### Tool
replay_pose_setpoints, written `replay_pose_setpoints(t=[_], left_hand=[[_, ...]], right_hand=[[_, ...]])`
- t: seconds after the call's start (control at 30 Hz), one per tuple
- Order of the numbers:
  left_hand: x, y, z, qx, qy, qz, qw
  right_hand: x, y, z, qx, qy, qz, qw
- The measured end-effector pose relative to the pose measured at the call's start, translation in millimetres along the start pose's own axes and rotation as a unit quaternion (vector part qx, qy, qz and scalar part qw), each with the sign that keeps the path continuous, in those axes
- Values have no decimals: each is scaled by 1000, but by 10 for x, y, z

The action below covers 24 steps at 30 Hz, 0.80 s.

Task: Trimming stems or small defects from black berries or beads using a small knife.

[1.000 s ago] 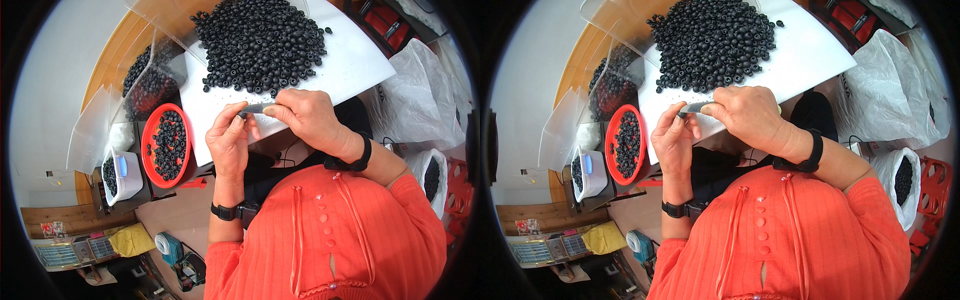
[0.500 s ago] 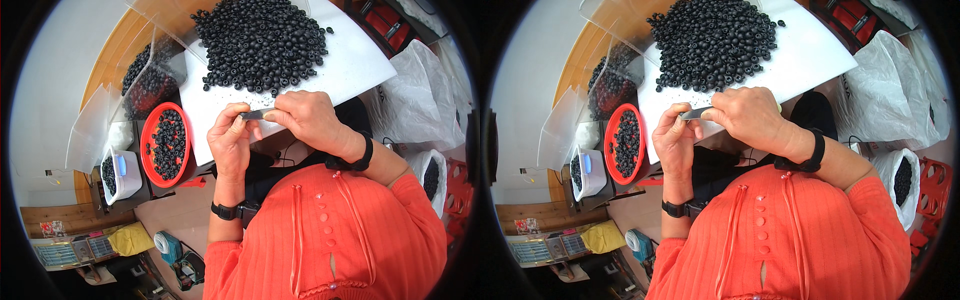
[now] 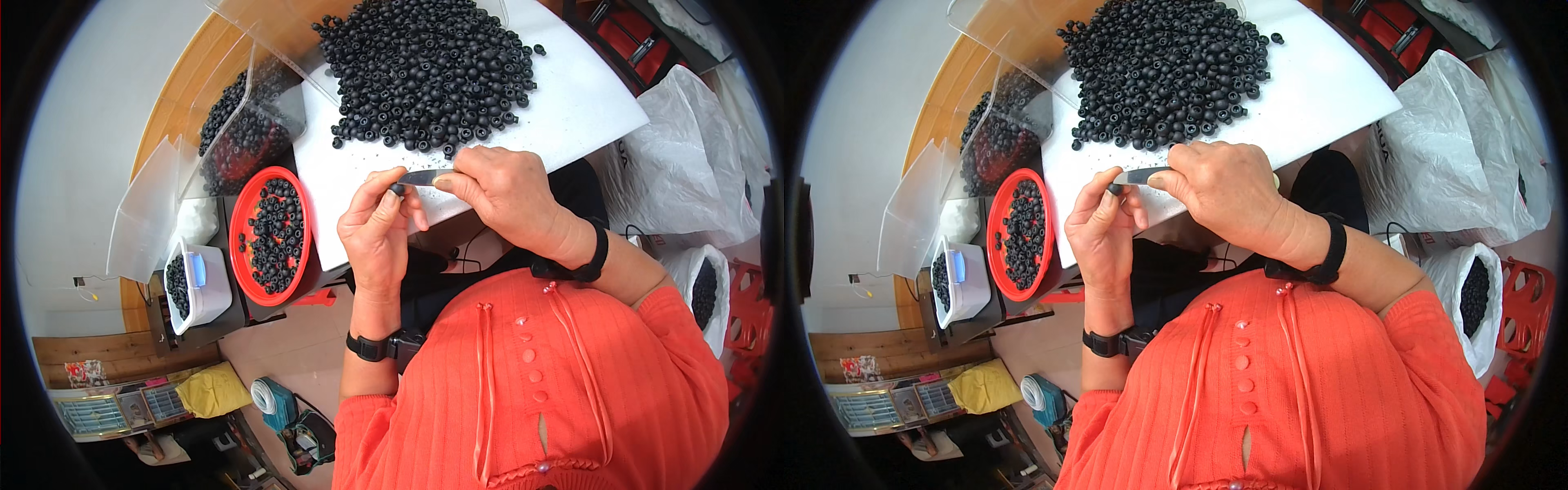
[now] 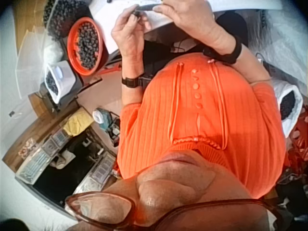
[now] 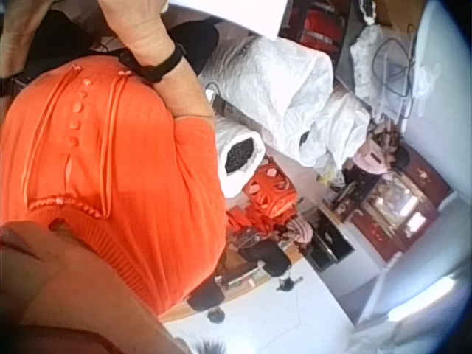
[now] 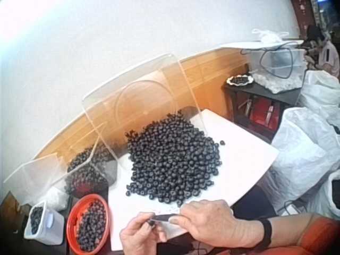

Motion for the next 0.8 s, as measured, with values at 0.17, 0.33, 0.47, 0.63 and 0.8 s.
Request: replay_pose_setpoints(t=[0.17, 0.33, 0.47, 0.63, 0.8], left_hand=[[-3, -8, 0, -5, 7, -7, 1000], [-5, 1, -1, -2, 4, -9, 1000], [-8, -7, -6, 4, 2, -8, 1000], [-8, -3, -7, -7, 3, -13, 1000], [-4, -7, 3, -13, -6, -12, 1000]], right_hand=[[1, 4, -5, 12, -8, 0, 1000], [2, -6, -9, 13, -10, -2, 1000], [2, -2, -5, 14, -15, -1, 1000], [1, -6, -10, 16, -20, -2, 1000], [-5, -12, -16, 21, -23, -9, 999]])
Point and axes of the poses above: each hand's wrist, its own x-axis away from the middle knuckle, its own y-axis out of the palm, z = x × y, the point moved 3 cm from there along -x, towards the middle knuckle, and after that the axes turned 13 degrees about y, right-handed, at the moved point
